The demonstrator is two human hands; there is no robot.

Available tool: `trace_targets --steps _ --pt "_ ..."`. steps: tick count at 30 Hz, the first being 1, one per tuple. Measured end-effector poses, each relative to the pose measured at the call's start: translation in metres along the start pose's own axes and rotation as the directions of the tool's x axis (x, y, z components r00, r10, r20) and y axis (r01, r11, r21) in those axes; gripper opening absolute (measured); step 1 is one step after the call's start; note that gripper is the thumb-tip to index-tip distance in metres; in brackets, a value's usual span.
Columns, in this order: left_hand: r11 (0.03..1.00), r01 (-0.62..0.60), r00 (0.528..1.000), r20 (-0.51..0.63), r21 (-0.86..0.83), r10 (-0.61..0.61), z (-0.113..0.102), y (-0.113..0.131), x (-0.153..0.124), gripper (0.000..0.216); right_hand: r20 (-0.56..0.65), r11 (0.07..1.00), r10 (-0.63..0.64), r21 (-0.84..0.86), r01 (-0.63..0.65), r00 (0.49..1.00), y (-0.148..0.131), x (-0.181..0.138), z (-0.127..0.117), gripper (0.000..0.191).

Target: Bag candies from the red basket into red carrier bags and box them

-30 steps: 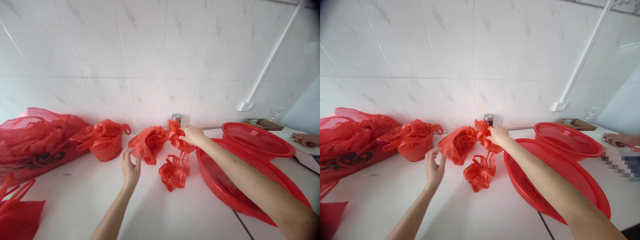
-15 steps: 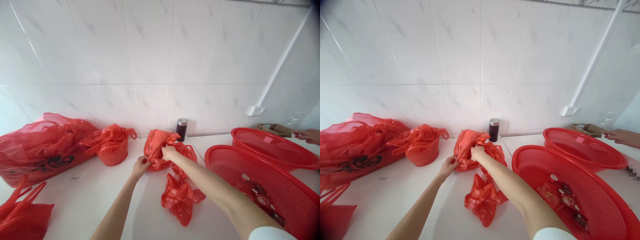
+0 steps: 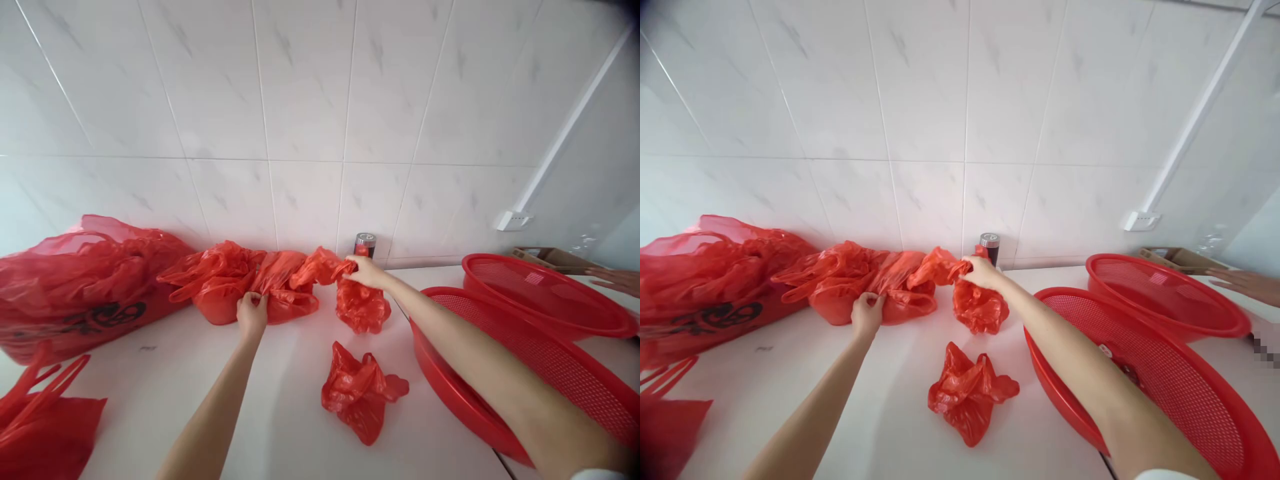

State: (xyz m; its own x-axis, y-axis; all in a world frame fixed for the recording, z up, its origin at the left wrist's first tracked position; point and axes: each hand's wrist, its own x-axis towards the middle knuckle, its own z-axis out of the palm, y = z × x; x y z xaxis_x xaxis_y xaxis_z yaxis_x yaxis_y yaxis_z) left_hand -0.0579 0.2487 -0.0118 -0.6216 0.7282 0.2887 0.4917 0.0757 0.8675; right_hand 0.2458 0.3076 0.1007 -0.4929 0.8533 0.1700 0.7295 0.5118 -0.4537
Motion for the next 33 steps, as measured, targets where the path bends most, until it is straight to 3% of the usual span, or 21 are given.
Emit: trace_targets --steps 3,6,8,10,12,14,16,18,21,23,25,27,30,33 --pt "0.998 -0.057 0.998 -0.017 0.024 0.058 0.0 0.015 -0.011 0.034 0.039 0.998 0.048 0.039 -0.049 0.998 0.019 -0.013 -0.024 0.052" --pt "0.983 -0.181 0.984 0.012 0.028 0.18 -0.003 0.031 -0.038 0.049 0.178 0.991 0.107 0.063 -0.12 0.978 0.027 -0.032 -0.037 0.084" --pt "0.955 -0.297 0.953 0.07 0.005 0.296 -0.008 0.04 -0.065 0.047 0.18 0.982 0.187 -0.001 -0.189 0.966 0.026 -0.043 -0.044 0.085" --pt "0.906 -0.418 0.884 0.205 -0.061 0.421 -0.013 0.046 -0.099 0.037 0.047 0.962 0.239 -0.146 -0.23 0.97 0.02 -0.054 -0.049 0.073" --pt "0.861 -0.492 0.769 0.399 -0.13 0.499 -0.014 0.047 -0.136 0.036 -0.077 0.936 0.216 -0.268 -0.229 0.973 0.009 -0.067 -0.053 0.058" --pt "0.842 -0.522 0.651 0.575 -0.136 0.496 -0.011 0.045 -0.17 0.048 -0.078 0.933 0.182 -0.3 -0.197 0.98 -0.006 -0.082 -0.055 0.046" --pt "0.842 -0.527 0.585 0.672 -0.11 0.454 -0.008 0.044 -0.191 0.042 -0.023 0.947 0.171 -0.273 -0.17 0.985 -0.023 -0.101 -0.055 0.039" --pt "0.884 -0.448 0.584 0.704 -0.138 0.405 -0.009 0.046 -0.197 0.02 0.013 0.96 0.156 -0.239 -0.148 0.988 -0.04 -0.125 -0.05 0.036" --pt "0.951 -0.056 0.625 0.733 -0.304 0.271 -0.027 0.053 -0.185 0.025 0.073 0.978 0.143 -0.161 -0.13 0.987 -0.059 -0.166 -0.035 0.041" --pt "0.895 0.213 0.611 0.769 -0.391 0.19 -0.044 0.057 -0.176 0.03 0.095 0.99 0.133 -0.064 -0.127 0.987 -0.065 -0.19 -0.02 0.05" --pt "0.816 0.382 0.578 0.801 -0.434 0.155 -0.059 0.056 -0.173 0.028 0.095 0.988 0.121 0.081 -0.129 0.988 -0.068 -0.208 -0.002 0.056" --pt "0.724 0.508 0.568 0.813 -0.467 0.125 -0.068 0.051 -0.176 0.029 0.126 0.953 0.126 0.262 -0.155 0.984 -0.07 -0.216 0.016 0.05" --pt "0.615 0.63 0.592 0.806 -0.475 0.016 -0.07 0.042 -0.183 0.041 0.197 0.838 0.127 0.503 -0.211 0.972 -0.077 -0.218 0.044 0.037" --pt "0.639 0.622 0.63 0.774 -0.453 -0.065 -0.07 0.037 -0.187 0.055 0.233 0.693 0.065 0.689 -0.212 0.97 -0.09 -0.215 0.071 0.037"
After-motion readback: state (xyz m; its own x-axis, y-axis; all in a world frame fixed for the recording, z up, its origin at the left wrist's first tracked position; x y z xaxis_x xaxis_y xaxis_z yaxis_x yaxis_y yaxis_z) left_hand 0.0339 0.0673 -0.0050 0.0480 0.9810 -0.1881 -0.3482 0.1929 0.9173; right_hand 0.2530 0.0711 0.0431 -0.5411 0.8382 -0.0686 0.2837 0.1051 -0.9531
